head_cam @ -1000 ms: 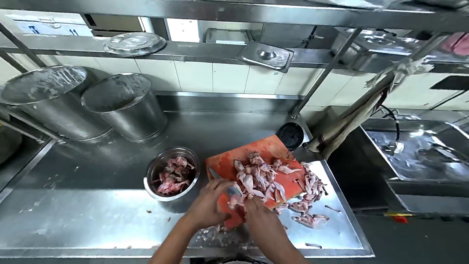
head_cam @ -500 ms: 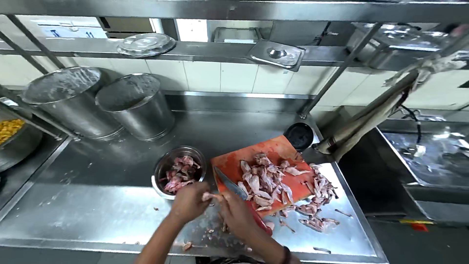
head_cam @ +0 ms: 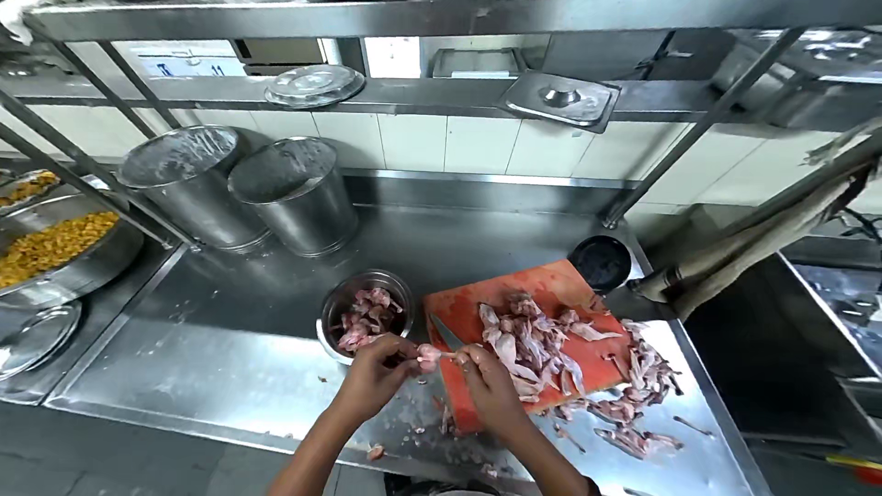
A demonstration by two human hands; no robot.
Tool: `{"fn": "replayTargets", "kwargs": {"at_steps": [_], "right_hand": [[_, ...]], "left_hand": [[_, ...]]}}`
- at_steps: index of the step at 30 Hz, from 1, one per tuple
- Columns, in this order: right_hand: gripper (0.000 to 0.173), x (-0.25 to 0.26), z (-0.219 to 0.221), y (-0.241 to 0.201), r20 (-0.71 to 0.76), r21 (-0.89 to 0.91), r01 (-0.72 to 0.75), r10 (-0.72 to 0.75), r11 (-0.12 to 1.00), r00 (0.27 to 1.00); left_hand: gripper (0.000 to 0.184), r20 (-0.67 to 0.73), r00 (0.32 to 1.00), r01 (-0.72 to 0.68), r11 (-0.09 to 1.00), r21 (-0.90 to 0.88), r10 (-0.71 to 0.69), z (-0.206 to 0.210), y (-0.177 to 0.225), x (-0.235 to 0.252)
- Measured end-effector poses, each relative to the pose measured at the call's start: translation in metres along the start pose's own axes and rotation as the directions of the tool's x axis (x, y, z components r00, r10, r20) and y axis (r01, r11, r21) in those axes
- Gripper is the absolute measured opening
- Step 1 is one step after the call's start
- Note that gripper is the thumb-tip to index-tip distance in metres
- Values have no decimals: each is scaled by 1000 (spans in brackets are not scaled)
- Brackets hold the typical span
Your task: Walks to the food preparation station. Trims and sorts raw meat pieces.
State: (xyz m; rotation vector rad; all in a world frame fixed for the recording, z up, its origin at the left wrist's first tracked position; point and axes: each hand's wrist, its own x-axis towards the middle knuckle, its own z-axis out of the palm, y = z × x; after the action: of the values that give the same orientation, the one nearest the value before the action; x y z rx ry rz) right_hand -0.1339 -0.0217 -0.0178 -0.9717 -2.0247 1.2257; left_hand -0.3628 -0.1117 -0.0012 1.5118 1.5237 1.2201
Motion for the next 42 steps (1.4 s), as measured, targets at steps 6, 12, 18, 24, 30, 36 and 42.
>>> {"fn": "replayTargets", "kwargs": {"at_steps": [6,12,18,24,30,36,42], "right_hand": [[35,-6,-6,6,39,61,-88,86,994,996],[31,-14,-17,6,211,313,-377,323,872,922],[37,-30,-27,43,56,51,-406,403,913,913],[40,-65,-29,62,-12,-615,-364,454,699,891],[63,-78,1,89,0,-755,-333,508,565,861],[48,-101,-42,48,-27,-549,-522,610,653,792],[39,-135,-54,36,-302,-326,-294,196,898,933]], "left_hand": [[13,50,986,-166,922,349,159,17,-3,6],[9,119,977,-204,941,270,178,36,-5,6],[16,15,995,98,980,173,-102,69,-28,13],[12,-21,998,59,921,385,-56,79,-6,52],[23,324,911,48,848,529,-254,108,-59,34],[20,229,943,102,867,488,-240,122,-82,-4],[22,297,932,36,866,498,-209,123,-75,4]]}}
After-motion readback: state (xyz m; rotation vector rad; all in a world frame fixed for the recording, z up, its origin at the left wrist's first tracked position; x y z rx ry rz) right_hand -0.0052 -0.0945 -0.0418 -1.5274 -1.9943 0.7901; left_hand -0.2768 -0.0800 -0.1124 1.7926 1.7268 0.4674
